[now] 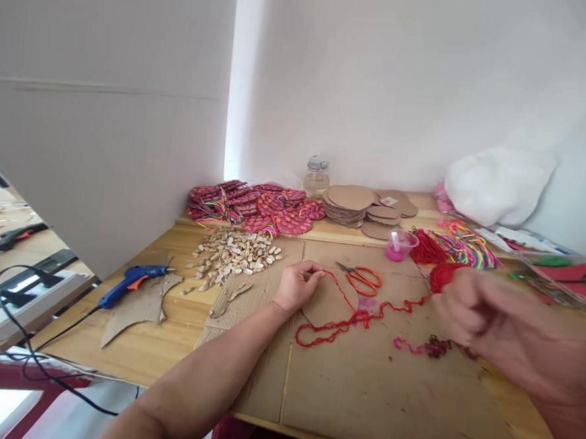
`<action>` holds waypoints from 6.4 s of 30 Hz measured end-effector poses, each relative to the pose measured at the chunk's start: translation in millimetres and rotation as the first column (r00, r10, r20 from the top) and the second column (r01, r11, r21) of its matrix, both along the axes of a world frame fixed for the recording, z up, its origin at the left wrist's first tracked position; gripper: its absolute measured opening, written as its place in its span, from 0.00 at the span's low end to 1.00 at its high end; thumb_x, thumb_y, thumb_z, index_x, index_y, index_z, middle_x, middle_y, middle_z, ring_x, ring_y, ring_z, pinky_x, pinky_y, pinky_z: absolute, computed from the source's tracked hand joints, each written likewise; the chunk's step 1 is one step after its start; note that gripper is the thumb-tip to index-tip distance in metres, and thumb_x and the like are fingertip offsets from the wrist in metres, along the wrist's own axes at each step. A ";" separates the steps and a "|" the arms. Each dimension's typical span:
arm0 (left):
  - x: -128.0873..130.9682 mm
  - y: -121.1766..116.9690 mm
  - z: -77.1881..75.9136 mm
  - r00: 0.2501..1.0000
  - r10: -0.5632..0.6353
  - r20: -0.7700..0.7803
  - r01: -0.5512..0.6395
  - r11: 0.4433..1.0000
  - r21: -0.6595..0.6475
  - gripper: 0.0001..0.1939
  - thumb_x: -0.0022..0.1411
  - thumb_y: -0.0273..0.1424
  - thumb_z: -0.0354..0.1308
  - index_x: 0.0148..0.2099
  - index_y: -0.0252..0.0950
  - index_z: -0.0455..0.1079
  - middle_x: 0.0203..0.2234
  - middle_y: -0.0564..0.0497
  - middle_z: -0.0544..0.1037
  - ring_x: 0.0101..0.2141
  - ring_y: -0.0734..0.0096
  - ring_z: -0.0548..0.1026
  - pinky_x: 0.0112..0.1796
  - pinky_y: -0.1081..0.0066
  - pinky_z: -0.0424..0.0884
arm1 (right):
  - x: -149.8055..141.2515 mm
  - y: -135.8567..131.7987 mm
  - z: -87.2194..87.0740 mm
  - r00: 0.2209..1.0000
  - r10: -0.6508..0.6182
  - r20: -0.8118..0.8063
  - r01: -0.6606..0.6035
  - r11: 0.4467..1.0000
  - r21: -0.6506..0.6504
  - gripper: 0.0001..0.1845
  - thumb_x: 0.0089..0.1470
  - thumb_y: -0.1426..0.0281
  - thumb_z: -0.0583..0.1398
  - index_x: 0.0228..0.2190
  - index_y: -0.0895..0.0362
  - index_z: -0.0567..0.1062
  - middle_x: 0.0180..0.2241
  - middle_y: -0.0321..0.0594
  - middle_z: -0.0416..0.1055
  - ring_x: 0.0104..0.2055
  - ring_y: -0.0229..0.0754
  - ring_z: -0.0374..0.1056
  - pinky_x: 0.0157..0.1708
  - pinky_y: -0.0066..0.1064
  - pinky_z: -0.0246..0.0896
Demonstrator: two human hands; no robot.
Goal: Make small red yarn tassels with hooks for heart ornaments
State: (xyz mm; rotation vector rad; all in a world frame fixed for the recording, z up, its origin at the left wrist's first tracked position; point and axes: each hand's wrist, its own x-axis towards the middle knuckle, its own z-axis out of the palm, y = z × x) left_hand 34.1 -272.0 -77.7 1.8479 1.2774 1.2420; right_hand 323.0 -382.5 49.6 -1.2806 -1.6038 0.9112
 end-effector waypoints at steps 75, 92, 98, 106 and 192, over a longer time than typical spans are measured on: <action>-8.1 -11.7 29.3 0.275 0.041 0.961 0.626 0.750 -0.211 0.07 0.58 0.31 0.66 0.37 0.33 0.74 0.34 0.51 0.78 0.44 0.59 0.79 0.51 0.52 0.72 | -116.6 66.6 -110.5 0.794 0.188 0.579 -0.283 0.956 0.078 0.18 0.65 0.64 0.51 0.23 0.55 0.59 0.19 0.31 0.60 0.23 0.36 0.57 0.27 0.30 0.43; -0.5 -14.9 26.8 0.518 -0.025 0.855 0.517 0.805 -0.290 0.10 0.52 0.33 0.70 0.33 0.31 0.76 0.30 0.46 0.81 0.38 0.62 0.80 0.45 0.62 0.73 | -114.6 57.9 -89.9 0.776 0.185 0.603 -0.365 0.912 0.189 0.14 0.65 0.69 0.51 0.26 0.55 0.65 0.25 0.35 0.65 0.29 0.38 0.61 0.30 0.31 0.49; 1.6 -16.0 25.8 0.618 -0.097 0.780 0.485 0.828 -0.282 0.10 0.49 0.33 0.71 0.31 0.33 0.78 0.28 0.48 0.82 0.31 0.70 0.79 0.41 0.67 0.73 | -104.3 57.7 -72.5 0.867 0.085 0.490 -0.310 0.863 0.398 0.08 0.64 0.72 0.52 0.33 0.56 0.69 0.29 0.37 0.67 0.33 0.39 0.64 0.34 0.31 0.55; 0.4 -17.1 20.7 0.754 -0.212 0.622 0.464 0.842 -0.276 0.10 0.49 0.35 0.71 0.32 0.34 0.80 0.30 0.49 0.82 0.32 0.71 0.78 0.42 0.69 0.72 | -101.1 59.0 -67.7 0.896 0.014 0.443 -0.262 0.823 0.504 0.08 0.64 0.71 0.53 0.34 0.55 0.72 0.30 0.39 0.69 0.33 0.39 0.65 0.34 0.31 0.59; -9.7 -15.8 39.9 0.467 -0.094 0.879 0.547 0.812 -0.204 0.09 0.53 0.33 0.69 0.33 0.33 0.75 0.30 0.50 0.80 0.45 0.58 0.79 0.53 0.54 0.68 | -114.6 63.0 -105.3 0.778 0.244 0.578 -0.411 0.894 0.176 0.15 0.66 0.68 0.51 0.25 0.55 0.61 0.24 0.32 0.62 0.26 0.36 0.57 0.29 0.31 0.47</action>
